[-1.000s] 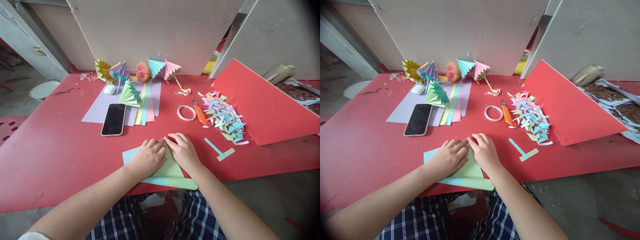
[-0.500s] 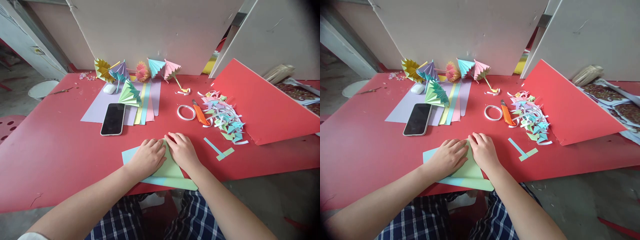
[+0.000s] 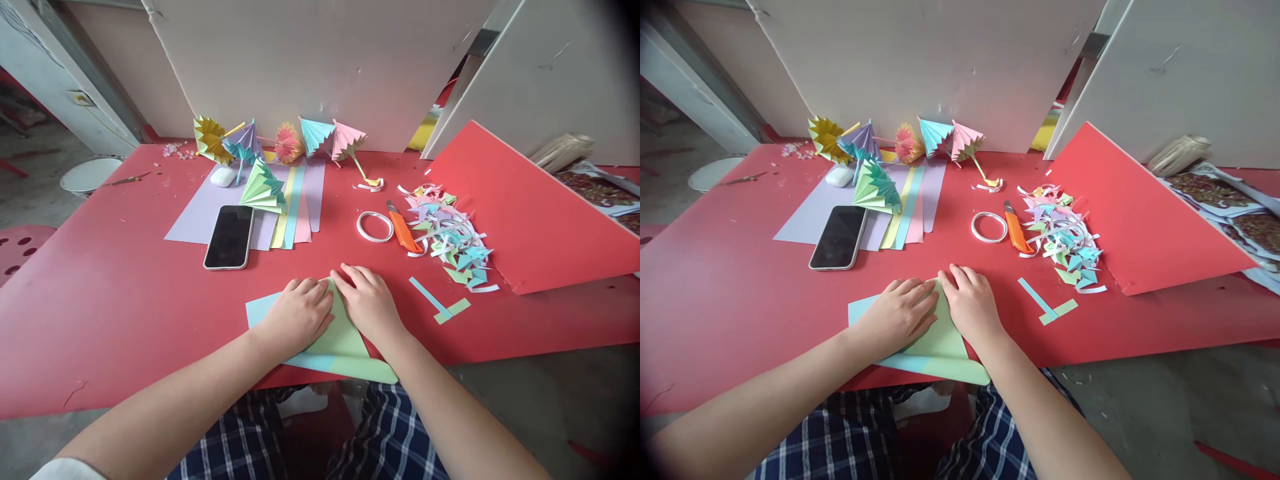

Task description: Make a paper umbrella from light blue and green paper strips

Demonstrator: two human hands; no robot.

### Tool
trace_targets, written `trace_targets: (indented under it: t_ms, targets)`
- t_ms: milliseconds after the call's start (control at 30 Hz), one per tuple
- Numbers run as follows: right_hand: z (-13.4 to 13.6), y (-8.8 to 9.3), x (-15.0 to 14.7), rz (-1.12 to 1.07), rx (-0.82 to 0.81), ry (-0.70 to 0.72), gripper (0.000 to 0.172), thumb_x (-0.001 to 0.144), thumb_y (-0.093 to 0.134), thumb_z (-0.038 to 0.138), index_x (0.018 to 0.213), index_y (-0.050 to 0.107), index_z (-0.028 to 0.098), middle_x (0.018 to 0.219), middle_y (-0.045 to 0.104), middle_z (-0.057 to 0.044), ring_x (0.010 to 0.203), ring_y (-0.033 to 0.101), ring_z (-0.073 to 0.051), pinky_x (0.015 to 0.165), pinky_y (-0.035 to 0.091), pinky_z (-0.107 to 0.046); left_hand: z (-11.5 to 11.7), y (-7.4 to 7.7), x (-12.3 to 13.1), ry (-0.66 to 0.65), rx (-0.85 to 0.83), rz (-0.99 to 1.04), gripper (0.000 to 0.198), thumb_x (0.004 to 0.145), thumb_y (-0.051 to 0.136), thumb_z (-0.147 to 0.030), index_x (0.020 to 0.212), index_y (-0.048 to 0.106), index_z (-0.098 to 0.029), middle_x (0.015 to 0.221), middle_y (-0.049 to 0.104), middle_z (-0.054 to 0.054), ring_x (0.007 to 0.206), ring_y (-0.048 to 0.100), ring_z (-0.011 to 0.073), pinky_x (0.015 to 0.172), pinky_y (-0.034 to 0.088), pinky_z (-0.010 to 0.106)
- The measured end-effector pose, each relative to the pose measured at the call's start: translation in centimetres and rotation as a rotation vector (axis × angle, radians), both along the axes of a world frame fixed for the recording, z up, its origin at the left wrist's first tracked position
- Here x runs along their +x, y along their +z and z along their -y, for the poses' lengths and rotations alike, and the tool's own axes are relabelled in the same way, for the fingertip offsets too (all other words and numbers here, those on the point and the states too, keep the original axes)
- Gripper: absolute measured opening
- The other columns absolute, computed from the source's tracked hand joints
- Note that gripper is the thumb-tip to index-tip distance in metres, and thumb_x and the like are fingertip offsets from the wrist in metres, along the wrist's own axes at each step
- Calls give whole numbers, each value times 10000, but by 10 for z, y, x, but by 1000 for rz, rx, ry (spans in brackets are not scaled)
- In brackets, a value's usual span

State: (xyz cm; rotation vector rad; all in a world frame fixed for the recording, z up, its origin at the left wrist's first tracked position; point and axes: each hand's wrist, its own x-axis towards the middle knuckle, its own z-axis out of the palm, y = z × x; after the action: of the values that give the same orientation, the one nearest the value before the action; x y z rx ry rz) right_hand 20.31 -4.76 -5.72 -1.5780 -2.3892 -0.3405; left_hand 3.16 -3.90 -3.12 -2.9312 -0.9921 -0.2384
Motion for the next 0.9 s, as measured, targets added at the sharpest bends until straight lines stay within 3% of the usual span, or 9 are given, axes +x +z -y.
trace_targets:
  t_ms: [167,900]
  targets:
    - [-1,2,-1,29,-17,-21,394,814,407,72,1155,554,202,1163,562,-113,1005,501,-240,759,444,-371,0,1,0,2,-4,9,265,845,440,-297,1054,498,-145,1144,521,122,966,503,241,754,402,371]
    - [4,-1,1,-51,-22,6,386,800,416,46,1114,592,188,1171,559,-118,1063,499,-233,884,434,-386,0,1,0,2,-4,-18,297,859,404,-304,1090,489,-139,1156,524,121,975,499,252,748,400,374]
